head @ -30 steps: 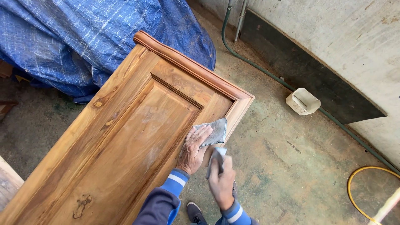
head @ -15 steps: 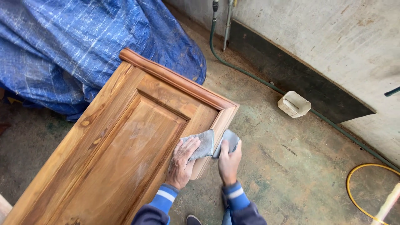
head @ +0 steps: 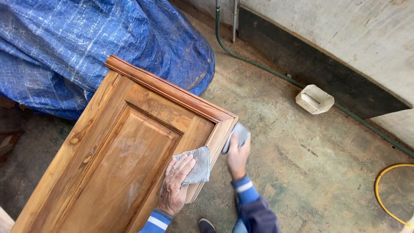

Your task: Sanding a large wooden panel with sandpaper by hand.

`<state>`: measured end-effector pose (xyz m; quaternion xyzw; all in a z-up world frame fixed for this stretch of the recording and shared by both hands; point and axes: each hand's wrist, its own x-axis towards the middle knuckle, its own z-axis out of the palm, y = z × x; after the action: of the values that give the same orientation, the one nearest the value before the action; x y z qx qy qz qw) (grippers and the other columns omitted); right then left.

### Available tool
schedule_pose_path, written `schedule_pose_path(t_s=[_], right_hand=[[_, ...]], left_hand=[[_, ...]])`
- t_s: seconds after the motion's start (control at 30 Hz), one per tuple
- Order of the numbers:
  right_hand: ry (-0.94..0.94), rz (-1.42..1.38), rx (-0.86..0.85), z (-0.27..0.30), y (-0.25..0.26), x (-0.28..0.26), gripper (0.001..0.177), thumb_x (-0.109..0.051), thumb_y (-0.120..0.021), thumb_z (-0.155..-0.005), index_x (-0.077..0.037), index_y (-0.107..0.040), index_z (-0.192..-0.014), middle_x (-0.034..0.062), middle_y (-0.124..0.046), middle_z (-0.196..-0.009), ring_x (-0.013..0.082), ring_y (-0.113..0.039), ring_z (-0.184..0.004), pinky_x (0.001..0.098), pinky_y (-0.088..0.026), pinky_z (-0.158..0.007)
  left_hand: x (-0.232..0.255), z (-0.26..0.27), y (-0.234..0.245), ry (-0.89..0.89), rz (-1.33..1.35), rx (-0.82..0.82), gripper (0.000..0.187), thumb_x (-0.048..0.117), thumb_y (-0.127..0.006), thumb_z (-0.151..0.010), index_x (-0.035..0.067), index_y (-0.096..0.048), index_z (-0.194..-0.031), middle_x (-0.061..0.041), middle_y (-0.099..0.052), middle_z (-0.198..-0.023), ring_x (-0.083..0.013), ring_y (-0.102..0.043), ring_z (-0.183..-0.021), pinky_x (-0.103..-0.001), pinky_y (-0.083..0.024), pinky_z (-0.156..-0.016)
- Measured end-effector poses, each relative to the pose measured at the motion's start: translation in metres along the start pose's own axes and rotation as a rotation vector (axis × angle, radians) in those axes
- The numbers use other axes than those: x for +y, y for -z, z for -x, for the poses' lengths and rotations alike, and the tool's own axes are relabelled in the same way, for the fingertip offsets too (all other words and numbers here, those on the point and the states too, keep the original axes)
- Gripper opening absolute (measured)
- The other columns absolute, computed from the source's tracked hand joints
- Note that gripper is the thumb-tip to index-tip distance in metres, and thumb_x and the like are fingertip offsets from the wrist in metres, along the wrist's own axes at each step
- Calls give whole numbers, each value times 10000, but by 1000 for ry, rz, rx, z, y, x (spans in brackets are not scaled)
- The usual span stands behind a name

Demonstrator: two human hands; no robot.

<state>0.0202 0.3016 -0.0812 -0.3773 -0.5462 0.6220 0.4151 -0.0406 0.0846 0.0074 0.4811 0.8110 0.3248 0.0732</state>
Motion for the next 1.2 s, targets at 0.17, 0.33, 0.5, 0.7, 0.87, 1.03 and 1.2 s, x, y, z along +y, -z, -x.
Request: schedule_pose_path(t_s=[0.17,0.33,0.5,0.7,0.87,1.03,1.2], right_hand=[[-156,-58,5,28,0,-6,313,-214,-525,-1046,12,-549,-1262,119,-628,-1001,204,-602,-837,362,-509,-739],[-293,-119,-182,140,11,27,283,-219,-518,-1048,-8,-577,-1227,75,-620,-851,139,-578,-686,288,-495,-615],[-339,-106,-36,39,0,1,298,-211,-525,-1015,-24,-570,-1244,96,-618,-916,202,-575,-724,364,-495,-629],[-124,-16,-37,72,-2,-8,342,-200,-505,-1047,16,-547,-1308,106,-675,-1163,213,-658,-1053,360,-520,-927],[-365,-88,-203,181,13,22,254,-179,-538,-1056,20,-595,-1204,121,-652,-935,200,-603,-821,355,-498,-743],[-126,-81,-84,115,1,0,197,-157,-537,-1076,6,-582,-1177,42,-636,-969,114,-601,-834,284,-528,-731],[-289,-58,-110,195,3,-5,314,-187,-525,-1033,18,-560,-1270,74,-677,-1103,143,-648,-1011,289,-516,-901]], left_hand=[[3,0,0,23,-8,-8,597,57,-509,-829,91,-585,-1420,-103,-564,-1520,-287,-435,-1489,-514,-218,-1259],[0,-1,-1,2,-9,9,570,78,-522,-856,87,-578,-1423,-109,-557,-1519,-287,-439,-1485,-514,-223,-1257],[4,-1,-1,15,-31,-3,598,65,-503,-832,90,-577,-1425,-107,-562,-1523,-296,-441,-1488,-512,-222,-1263],[0,1,-4,-2,-6,18,577,82,-509,-853,98,-582,-1425,-109,-558,-1529,-291,-438,-1499,-520,-209,-1276],[-1,1,-4,-9,-23,7,562,108,-513,-883,92,-561,-1443,-118,-545,-1533,-300,-426,-1498,-523,-207,-1265],[0,4,-5,4,-32,10,558,116,-502,-891,105,-562,-1445,-110,-550,-1539,-292,-436,-1506,-519,-218,-1272],[-5,3,-5,-38,-28,30,531,131,-519,-922,111,-556,-1451,-100,-547,-1536,-289,-433,-1503,-516,-222,-1274]])
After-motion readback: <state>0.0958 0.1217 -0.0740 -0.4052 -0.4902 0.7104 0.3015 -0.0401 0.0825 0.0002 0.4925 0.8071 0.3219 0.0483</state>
